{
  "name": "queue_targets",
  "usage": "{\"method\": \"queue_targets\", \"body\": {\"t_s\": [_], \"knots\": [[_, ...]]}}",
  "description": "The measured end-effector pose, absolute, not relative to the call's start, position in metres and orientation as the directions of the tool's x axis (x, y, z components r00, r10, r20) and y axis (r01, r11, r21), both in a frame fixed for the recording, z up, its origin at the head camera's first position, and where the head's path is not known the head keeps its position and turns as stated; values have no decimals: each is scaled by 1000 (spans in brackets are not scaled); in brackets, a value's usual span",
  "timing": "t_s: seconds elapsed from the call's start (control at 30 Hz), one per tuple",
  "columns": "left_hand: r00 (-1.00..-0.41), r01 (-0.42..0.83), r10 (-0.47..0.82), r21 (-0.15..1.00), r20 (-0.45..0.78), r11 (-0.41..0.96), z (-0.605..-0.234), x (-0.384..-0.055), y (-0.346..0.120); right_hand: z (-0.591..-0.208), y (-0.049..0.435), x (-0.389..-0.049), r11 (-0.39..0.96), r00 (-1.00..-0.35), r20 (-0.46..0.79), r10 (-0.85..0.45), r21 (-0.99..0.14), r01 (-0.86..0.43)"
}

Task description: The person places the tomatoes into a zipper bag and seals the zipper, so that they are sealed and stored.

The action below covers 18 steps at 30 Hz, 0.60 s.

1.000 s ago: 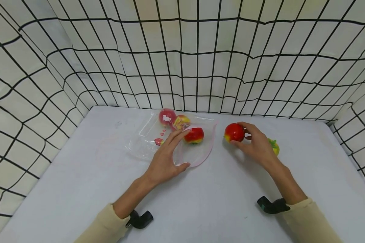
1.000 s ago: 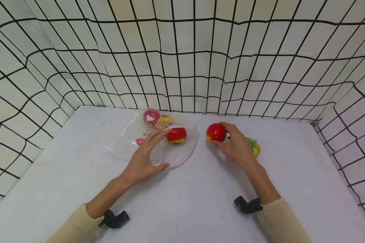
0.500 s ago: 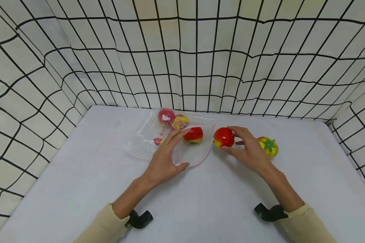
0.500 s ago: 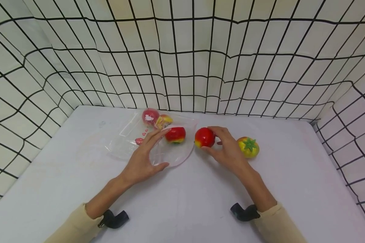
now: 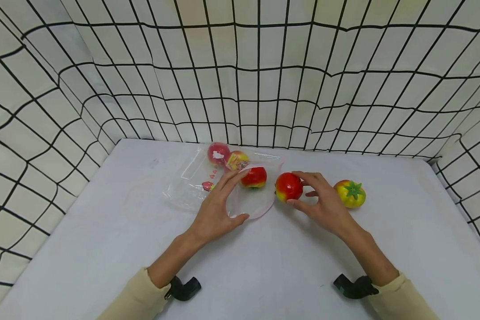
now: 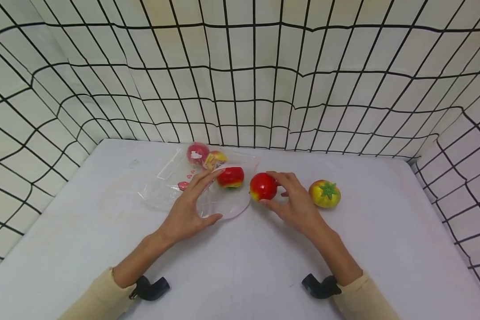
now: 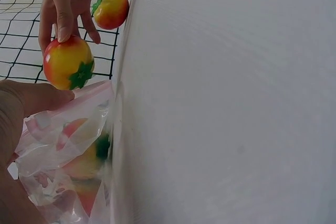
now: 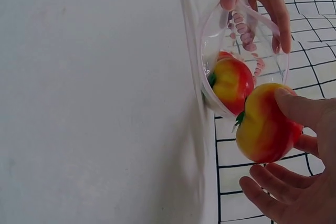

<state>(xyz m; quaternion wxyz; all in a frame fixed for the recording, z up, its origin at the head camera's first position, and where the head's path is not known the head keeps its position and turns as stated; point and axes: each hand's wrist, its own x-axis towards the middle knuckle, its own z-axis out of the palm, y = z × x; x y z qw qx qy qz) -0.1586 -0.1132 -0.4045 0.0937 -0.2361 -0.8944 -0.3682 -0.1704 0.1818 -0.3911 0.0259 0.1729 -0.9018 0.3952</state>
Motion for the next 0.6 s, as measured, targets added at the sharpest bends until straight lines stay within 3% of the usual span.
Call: {"method": "queue_targets", "body": {"t_s": [0.6], "knots": [[-869, 494, 359, 609, 339, 621, -403, -158, -113, -393, 174, -162, 596, -922, 156, -355, -722, -352]]}}
